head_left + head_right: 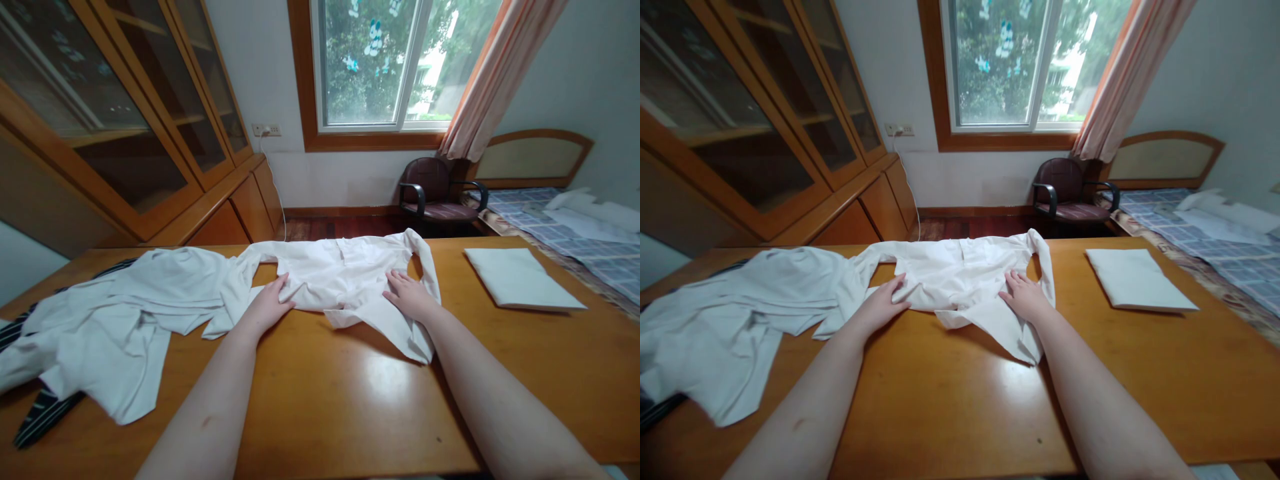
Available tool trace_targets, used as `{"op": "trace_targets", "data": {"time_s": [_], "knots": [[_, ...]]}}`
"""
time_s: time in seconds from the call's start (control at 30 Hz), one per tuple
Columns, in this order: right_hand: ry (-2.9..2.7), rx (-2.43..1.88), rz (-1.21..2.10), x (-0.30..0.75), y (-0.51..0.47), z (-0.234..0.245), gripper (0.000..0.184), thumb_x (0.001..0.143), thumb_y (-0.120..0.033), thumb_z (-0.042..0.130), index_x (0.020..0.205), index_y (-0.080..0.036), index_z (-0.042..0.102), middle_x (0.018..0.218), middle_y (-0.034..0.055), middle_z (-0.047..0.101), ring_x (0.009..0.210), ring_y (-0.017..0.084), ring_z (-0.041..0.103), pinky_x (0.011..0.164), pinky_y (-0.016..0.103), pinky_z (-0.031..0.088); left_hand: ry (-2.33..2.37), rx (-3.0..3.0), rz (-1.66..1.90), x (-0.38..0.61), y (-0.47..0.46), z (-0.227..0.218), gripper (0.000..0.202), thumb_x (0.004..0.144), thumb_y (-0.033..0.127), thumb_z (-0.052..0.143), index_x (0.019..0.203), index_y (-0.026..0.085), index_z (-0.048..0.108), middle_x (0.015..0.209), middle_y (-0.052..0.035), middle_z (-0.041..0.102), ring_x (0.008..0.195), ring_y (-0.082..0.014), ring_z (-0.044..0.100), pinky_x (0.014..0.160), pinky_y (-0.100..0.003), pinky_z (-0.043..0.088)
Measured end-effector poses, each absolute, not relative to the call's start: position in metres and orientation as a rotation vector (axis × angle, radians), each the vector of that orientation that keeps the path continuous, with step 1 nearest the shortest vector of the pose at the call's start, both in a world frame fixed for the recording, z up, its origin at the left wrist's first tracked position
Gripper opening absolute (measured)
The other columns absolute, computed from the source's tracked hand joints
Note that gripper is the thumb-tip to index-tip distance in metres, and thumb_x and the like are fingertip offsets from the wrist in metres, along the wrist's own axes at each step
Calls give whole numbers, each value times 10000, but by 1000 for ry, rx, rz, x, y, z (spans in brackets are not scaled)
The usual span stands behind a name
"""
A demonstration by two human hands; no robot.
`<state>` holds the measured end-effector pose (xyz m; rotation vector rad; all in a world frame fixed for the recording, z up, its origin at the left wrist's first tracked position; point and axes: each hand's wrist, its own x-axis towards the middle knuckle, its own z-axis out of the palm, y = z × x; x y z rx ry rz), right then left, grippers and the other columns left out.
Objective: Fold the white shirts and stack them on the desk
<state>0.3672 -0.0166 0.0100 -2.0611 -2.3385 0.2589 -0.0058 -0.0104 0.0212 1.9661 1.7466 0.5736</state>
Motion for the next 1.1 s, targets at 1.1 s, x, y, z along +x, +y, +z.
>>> {"op": "trace_targets", "data": {"time_s": [1.1], "knots": [[-1547,-2209,525,363,-20,25,107,744,-244,534,792,-214,443,715,13,571,626,156,516,548,252,321,2032,1726,926,-30,-7,41,384,815,496,414,841,184,637,735,-19,667,721,-192,587,659,-252,419]]}}
